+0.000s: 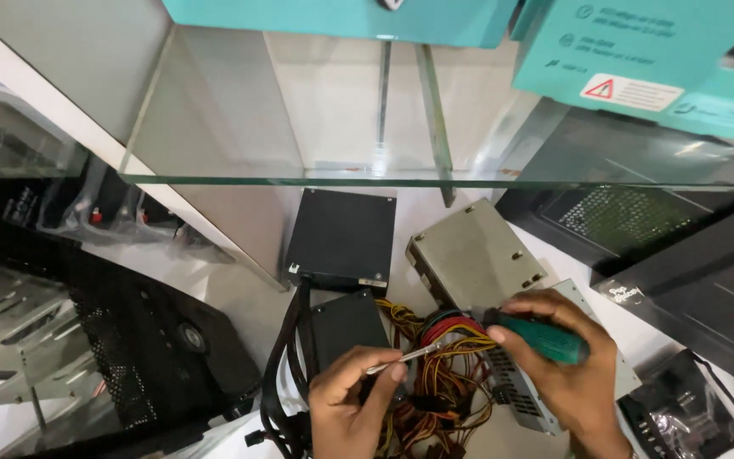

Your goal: Removing screws from a computer power supply unit and opening its metal casing.

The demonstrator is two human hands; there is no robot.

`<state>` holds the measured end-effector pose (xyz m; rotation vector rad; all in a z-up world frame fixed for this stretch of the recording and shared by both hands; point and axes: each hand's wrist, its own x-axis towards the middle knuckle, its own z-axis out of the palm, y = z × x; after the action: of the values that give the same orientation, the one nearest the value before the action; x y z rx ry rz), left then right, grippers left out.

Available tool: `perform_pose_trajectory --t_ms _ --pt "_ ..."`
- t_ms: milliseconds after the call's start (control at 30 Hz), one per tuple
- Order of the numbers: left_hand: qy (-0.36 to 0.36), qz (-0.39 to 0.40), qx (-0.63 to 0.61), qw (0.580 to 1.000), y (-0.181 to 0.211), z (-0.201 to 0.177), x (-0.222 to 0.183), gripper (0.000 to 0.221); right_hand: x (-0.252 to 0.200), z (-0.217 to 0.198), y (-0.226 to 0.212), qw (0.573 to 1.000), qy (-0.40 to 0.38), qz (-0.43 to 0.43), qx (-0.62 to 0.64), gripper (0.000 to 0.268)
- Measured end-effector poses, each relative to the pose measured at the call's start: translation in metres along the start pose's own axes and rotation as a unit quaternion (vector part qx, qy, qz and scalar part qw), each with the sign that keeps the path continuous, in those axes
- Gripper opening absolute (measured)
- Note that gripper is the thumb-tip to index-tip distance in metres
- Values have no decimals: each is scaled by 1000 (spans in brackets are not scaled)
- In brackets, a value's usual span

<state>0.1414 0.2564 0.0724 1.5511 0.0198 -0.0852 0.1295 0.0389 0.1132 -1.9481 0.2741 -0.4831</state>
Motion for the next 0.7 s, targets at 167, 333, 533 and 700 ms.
perform_pose_trajectory --t_ms 167,333,533,700 --pt "16 0 -177 984 -2 5 1 20 -22 -3 33 976 17 99 194 36" --pt "8 -23 -279 960 -6 13 3 18 -42 -12 73 929 38 186 318 30" --pt "20 -118 -344 931 -13 17 -1 21 -60 -18 84 906 -12 160 391 23" --pt "28 -179 -357 916 -8 18 1 23 -64 -12 81 919 -12 130 372 25"
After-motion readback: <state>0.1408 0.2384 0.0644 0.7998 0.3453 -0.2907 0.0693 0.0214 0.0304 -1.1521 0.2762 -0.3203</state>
